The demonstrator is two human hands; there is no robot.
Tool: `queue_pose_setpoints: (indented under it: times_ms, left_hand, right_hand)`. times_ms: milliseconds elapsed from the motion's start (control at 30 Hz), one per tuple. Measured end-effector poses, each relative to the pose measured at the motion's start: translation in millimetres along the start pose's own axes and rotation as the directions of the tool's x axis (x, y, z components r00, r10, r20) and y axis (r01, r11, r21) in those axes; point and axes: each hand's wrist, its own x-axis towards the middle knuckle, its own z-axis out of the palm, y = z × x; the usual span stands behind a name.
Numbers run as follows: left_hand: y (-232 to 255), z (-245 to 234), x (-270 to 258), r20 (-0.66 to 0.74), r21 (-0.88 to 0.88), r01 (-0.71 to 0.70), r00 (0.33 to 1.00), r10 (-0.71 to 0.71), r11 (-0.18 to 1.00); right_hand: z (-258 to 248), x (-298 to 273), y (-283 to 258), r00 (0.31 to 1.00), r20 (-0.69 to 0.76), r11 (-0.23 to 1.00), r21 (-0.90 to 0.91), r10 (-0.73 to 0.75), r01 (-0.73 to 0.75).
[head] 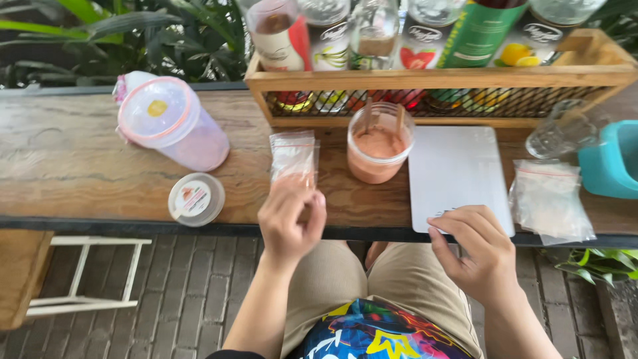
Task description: The person scoops pink powder from a jar into small plastic bags using a spoon. They place the filled bags on a digital scale to measure the weight, then seal the bags and set them aside. The process is repeated for multiple bags.
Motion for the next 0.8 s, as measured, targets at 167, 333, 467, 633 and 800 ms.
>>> queue_pose_setpoints:
  times_ms: [167, 333, 467, 633, 800]
  left_hand:
    - [-44, -12, -27, 0.069, 0.296, 0.338, 0.925, -0.373, 0.894]
    - [-48, -19, -22, 0.177, 0.474, 0.557, 0.698, -0.694, 0.681]
    - [-54, -20, -27, 0.172, 0.49, 0.602, 0.642, -0.747, 0.631]
    - [-57, -26, -29, 0.173, 0.343, 0.671, 0.643, -0.746, 0.657]
    - [-40, -40, -19, 0.218, -0.062, 0.773, 0.628, -0.747, 0.631]
  right_hand:
    - [28, 27, -27, 0.993, 0.07, 0.991, 0.1, -0.093, 0.086]
    - [62, 52, -48, 0.974, 0.132, 0.972, 0.173, -0.184, 0.16]
    - [100, 56, -52, 0.96, 0.233, 0.982, 0.142, -0.154, 0.123]
    - [126, 63, -57, 0.923, 0.385, 0.998, 0.065, -0.003, -0.024]
    - [129, 68, -67, 0.851, 0.439, 0.916, 0.132, 0.289, -0.379]
